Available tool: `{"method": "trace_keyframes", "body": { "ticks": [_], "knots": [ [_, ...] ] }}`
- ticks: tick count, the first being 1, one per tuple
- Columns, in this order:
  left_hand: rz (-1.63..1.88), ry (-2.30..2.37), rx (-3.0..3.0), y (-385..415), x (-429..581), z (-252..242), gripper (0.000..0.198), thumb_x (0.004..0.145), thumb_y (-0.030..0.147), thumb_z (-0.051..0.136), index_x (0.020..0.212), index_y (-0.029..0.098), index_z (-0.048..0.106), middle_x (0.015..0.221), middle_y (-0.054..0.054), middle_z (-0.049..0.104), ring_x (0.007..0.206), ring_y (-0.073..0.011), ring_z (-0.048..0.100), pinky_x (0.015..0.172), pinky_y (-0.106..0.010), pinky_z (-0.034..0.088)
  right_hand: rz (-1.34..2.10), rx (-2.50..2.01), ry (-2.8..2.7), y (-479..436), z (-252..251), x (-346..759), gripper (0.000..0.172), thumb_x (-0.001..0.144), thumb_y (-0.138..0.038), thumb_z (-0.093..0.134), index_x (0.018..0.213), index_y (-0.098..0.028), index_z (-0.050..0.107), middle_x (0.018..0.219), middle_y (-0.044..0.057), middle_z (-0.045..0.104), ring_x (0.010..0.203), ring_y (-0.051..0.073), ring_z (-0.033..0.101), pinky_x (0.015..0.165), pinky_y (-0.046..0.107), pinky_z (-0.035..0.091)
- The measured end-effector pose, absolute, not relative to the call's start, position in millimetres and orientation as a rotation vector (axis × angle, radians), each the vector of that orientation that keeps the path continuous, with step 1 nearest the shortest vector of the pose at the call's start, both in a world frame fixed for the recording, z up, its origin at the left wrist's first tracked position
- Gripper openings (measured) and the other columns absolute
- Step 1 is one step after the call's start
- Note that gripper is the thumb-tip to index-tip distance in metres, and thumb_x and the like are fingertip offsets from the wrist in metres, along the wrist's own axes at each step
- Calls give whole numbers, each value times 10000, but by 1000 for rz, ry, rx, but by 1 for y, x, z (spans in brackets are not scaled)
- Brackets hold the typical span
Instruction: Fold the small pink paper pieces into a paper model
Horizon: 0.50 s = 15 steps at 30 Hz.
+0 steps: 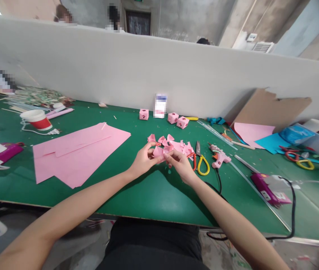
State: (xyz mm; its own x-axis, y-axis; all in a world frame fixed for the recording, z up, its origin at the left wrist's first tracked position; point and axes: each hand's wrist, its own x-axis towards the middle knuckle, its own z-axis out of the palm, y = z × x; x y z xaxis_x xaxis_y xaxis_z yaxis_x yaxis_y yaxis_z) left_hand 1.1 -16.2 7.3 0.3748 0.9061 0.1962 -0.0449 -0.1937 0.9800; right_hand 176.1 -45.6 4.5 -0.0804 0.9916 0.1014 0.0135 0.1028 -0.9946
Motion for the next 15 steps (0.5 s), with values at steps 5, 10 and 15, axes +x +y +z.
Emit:
{"method": "trace_keyframes", "body": {
  "ticks": [5,10,15],
  "knots": [
    [1000,851,1369,-16,-1,17,616,667,309,815,1155,151,475,855,-55,723,758,-172,687,713,-272,521,1387,-1154,-1312,-41,9,192,383,687,-527,777,781,-162,708,706,23,650,644,131,583,584,258,471],
    [967,885,1318,-15,-2,19,672,634,298,839,1169,148,462,843,-60,723,724,-170,681,668,-265,518,1386,-1179,-1362,-39,7,197,357,672,-495,793,774,-158,733,735,41,682,677,140,611,581,244,473],
    [956,917,1293,-15,-1,19,697,632,302,842,1196,137,468,794,-42,711,650,-150,655,613,-251,503,1265,-1182,-1438,-42,10,192,347,690,-497,773,765,-160,736,678,24,667,626,135,590,572,256,469]
  ]
}}
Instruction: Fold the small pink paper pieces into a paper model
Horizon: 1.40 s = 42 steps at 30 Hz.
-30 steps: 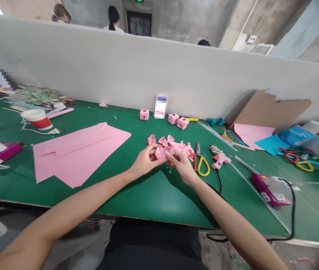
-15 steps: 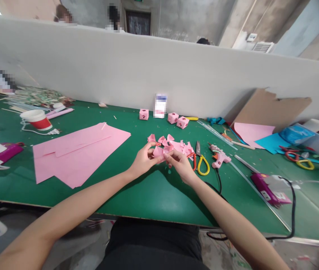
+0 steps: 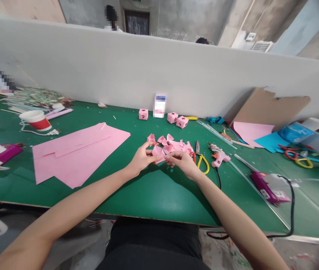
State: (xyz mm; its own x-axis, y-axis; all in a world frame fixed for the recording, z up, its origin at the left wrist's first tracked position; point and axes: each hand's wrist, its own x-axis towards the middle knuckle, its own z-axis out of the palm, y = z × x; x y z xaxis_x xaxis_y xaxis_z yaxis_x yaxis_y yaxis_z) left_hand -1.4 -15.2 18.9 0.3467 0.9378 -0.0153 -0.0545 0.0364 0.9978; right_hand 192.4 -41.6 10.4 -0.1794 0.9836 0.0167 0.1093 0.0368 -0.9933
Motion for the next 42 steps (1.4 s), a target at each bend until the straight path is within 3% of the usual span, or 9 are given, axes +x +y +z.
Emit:
{"method": "trace_keyframes", "body": {
  "ticks": [17,24,30,42],
  "knots": [
    [940,876,1283,-13,-2,16,645,656,243,809,1190,135,464,845,-59,722,698,-165,681,657,-275,535,1116,-1207,-1618,-41,13,195,351,760,-514,690,761,-164,720,654,20,657,570,131,564,556,267,471],
    [972,845,1664,-19,-3,11,564,724,343,758,1191,181,485,783,-20,694,716,-186,685,680,-289,534,1008,-1173,-1620,-39,5,192,320,758,-481,710,899,-194,721,848,37,689,715,157,603,638,284,490],
    [963,853,1780,-26,-2,15,523,764,389,720,1193,188,496,760,-6,680,669,-164,663,648,-264,520,1048,-1153,-1596,-41,9,189,345,720,-528,728,781,-188,715,723,17,654,622,135,550,585,269,454],
    [914,816,1807,-23,-2,12,503,781,343,699,1216,189,498,811,-13,685,706,-167,665,678,-270,525,1119,-1111,-1565,-42,8,192,343,724,-515,735,683,-180,675,676,5,619,609,128,521,595,275,415]
  ]
}}
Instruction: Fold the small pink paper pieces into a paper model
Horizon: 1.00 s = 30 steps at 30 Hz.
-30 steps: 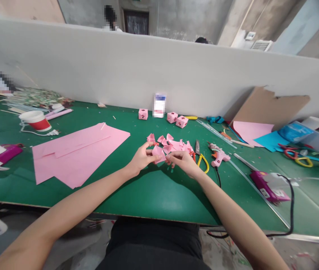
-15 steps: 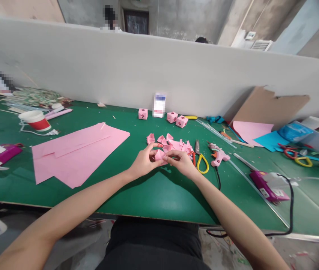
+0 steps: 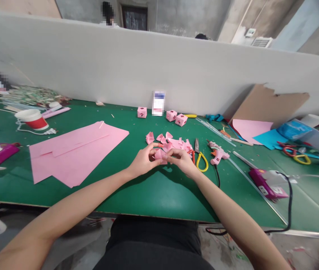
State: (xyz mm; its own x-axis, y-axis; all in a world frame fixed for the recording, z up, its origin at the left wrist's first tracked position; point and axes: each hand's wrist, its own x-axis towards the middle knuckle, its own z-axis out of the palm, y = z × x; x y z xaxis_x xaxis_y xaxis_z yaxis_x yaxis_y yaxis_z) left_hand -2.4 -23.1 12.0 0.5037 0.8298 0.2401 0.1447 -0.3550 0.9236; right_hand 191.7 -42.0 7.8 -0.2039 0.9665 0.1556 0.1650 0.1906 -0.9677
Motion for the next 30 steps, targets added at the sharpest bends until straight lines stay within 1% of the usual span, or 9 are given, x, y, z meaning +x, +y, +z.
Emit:
{"method": "trace_keyframes", "body": {
  "ticks": [3,5,8,11,15,18,25,30],
  "knots": [
    [911,820,1818,-23,-3,12,500,778,322,698,1218,188,501,834,-16,697,713,-161,663,691,-268,518,1099,-1105,-1582,-42,9,192,351,732,-529,716,695,-182,681,702,11,629,631,136,530,604,277,419],
    [909,822,1816,-22,-3,12,504,774,327,706,1212,185,501,850,-19,700,709,-156,657,687,-263,511,1071,-1130,-1597,-43,10,191,347,747,-531,698,722,-185,688,699,9,621,629,138,524,584,270,403],
    [900,806,1802,-21,-3,11,510,763,332,722,1197,177,503,797,-4,683,691,-149,641,665,-249,495,993,-1146,-1623,-45,12,190,331,769,-520,678,728,-192,685,717,9,614,641,143,523,566,267,374],
    [903,779,1746,-19,-2,8,517,746,319,742,1177,170,499,763,4,671,693,-151,642,665,-249,494,931,-1139,-1649,-45,11,190,330,799,-523,648,748,-198,675,722,12,609,662,153,528,571,268,374],
    [906,758,1548,-16,-1,7,553,711,282,764,1178,165,491,882,-41,709,749,-176,682,716,-294,532,864,-1174,-1743,-43,6,191,407,871,-560,546,709,-194,618,648,6,559,606,144,488,548,267,358],
    [918,793,1425,-14,-1,10,575,687,257,776,1180,149,501,902,-58,716,778,-187,693,727,-301,538,837,-1190,-1827,-42,5,192,430,908,-554,496,689,-195,585,634,6,556,590,142,487,546,270,354],
    [896,801,1305,-14,-1,13,587,664,233,799,1172,132,524,879,-61,724,774,-178,693,728,-279,520,1002,-1128,-1808,-41,3,190,433,891,-597,510,740,-196,575,671,17,613,621,154,560,583,271,422],
    [893,800,1276,-14,-1,14,600,654,229,813,1171,124,525,868,-58,724,764,-165,680,729,-263,501,843,-1162,-1850,-42,1,189,422,895,-577,521,755,-186,593,668,10,610,629,149,560,597,264,422]
  ]
}}
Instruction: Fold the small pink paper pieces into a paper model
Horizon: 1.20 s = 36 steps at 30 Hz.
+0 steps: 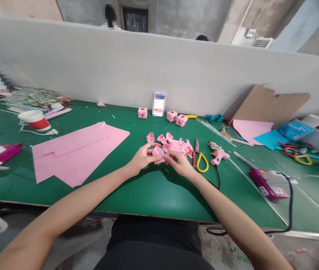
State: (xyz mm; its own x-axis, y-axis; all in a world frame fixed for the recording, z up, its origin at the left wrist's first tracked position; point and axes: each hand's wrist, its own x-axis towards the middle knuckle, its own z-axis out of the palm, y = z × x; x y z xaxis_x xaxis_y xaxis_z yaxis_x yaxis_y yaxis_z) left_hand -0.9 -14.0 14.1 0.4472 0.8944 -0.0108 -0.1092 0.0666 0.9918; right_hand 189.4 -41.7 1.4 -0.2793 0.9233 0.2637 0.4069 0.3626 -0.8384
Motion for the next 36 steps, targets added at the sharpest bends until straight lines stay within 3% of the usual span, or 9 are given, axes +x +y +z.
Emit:
{"method": "trace_keyframes", "body": {
  "ticks": [11,18,27,36],
  "knots": [
    [880,776,1252,-11,0,8,599,662,252,816,1177,136,534,871,-57,717,747,-165,674,714,-273,505,625,-1127,-1908,-47,7,184,337,935,-447,491,727,-186,536,678,0,552,611,130,486,584,252,384],
    [866,753,1279,-15,1,12,648,650,229,817,1201,153,484,851,-43,708,741,-159,666,689,-261,506,678,-1161,-1932,-45,5,187,374,967,-447,418,708,-191,498,646,-11,510,596,129,458,577,256,362],
    [866,732,1292,-18,3,12,587,659,203,800,1167,148,509,925,-51,703,787,-146,658,719,-245,497,476,-1212,-1967,-50,1,176,309,998,-403,320,743,-233,360,645,-10,455,568,155,436,565,285,328],
    [929,771,1252,-17,1,15,618,651,233,811,1177,137,501,900,-59,711,777,-159,666,741,-274,505,640,-1227,-1906,-49,-1,180,456,1020,-473,231,695,-219,425,608,-6,486,574,155,490,588,288,362]
  ]
}}
